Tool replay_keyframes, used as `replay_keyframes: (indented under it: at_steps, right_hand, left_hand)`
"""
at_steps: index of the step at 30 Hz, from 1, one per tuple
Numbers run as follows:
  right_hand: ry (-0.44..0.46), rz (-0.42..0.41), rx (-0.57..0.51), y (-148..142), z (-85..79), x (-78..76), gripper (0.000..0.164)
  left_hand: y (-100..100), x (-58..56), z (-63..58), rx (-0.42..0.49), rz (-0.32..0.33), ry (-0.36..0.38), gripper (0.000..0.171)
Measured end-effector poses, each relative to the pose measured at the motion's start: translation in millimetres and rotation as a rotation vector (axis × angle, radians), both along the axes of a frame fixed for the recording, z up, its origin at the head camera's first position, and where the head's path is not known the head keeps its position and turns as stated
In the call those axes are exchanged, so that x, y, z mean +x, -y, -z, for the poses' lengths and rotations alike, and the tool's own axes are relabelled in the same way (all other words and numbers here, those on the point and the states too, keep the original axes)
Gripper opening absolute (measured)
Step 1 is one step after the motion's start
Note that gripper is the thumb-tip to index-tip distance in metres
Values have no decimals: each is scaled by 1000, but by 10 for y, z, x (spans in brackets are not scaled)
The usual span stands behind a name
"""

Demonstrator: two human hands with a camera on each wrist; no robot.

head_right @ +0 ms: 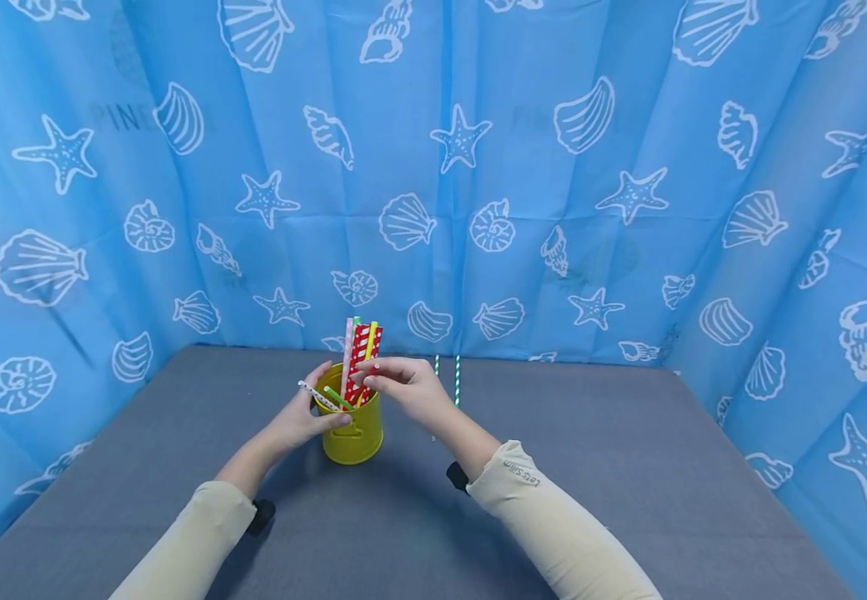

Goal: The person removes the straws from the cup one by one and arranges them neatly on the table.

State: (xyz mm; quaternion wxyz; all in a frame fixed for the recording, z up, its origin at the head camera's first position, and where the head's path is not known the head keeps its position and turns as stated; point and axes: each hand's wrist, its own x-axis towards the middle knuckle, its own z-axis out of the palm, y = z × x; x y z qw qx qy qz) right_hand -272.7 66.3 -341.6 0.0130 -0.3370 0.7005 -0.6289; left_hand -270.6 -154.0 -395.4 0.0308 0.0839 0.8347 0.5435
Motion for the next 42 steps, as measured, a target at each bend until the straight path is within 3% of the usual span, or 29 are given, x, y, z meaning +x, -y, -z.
replay_keyframes:
  at_steps: [12,21,26,33,42]
  right_hand:
    - [-61,73,-93,-274,-216,8,33]
    - [-4,260,-218,-447,-332,-6,39]
    - [-38,333,-265,-554,-392,-47,42]
    - [-101,412,-183,-798,-411,-107,44]
    - [-78,463,-20,-1057,-291,-225,45]
  left_hand:
    - [7,-11,44,27,23,13,101]
    - [-21,18,38,46,-7,23,94]
    - [-16,12,35,78,8,12,90]
    - [-24,18,15,94,25,12,89]
    - [-23,42,-19,94,28,13,90]
